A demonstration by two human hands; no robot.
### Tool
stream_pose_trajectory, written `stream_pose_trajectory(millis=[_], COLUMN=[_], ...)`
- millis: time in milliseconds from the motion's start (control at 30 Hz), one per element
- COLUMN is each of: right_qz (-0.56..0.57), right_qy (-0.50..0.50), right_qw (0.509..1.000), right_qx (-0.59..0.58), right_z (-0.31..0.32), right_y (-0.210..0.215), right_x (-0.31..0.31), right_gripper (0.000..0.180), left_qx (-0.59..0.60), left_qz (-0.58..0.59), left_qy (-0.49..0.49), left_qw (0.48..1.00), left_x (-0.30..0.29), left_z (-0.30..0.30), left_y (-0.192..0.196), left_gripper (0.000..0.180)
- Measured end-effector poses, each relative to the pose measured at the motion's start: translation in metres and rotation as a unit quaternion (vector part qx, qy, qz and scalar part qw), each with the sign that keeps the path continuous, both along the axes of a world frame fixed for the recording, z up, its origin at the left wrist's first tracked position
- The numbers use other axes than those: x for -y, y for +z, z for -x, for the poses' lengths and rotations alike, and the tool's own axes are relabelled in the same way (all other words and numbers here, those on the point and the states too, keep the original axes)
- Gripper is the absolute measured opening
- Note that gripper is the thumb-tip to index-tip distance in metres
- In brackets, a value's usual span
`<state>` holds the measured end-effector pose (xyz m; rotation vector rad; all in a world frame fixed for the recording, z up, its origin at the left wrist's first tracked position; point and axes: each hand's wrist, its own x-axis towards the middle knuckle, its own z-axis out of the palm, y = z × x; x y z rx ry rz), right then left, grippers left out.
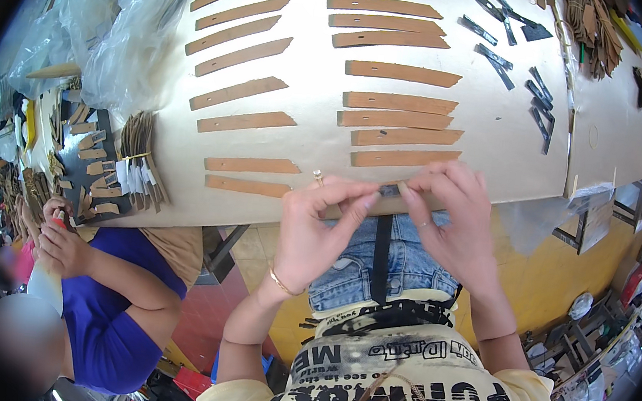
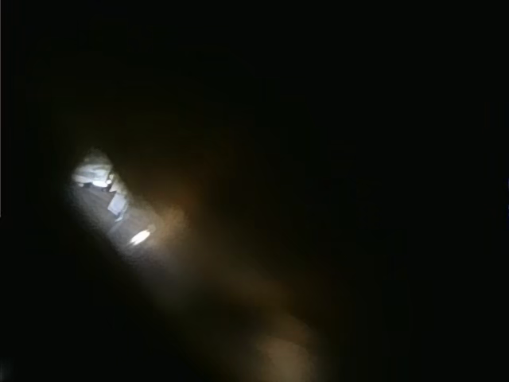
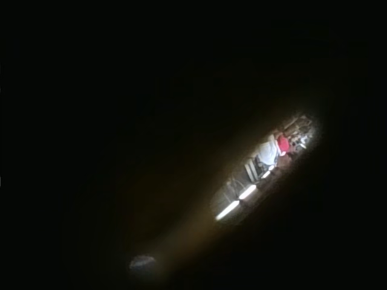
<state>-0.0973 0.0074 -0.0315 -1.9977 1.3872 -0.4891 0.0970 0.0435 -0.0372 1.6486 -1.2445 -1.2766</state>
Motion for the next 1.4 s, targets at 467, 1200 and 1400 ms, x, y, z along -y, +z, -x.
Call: stream_pose_trajectory(millis=[467,1200,1400], right_qz=[0.039,0.052,0.053], right_qy=[-0.083,-0.079,-0.079], right_qw=[0.995,0.993,0.993], right_qx=[-0.047,-0.077,-0.074], right_z=[-0.025,-0.026,-0.026], right_y=[-0.026,-0.027,-0.028], right_x=[0.008,0.008,0.008], right_gripper=[0.010,0.011,0.012], left_qx=[0.137,0.241,0.367], left_qz=[0.018,0.103,0.160], left_qy=[0.081,0.079,-0.006], left_qw=[0.987,0.962,0.916], left_x=[0.018,0.010,-0.012], left_z=[0.010,0.016,0.022], left_y=[-0.019,-0.022,-0.024], left_gripper=[0.012,0.025,0.051])
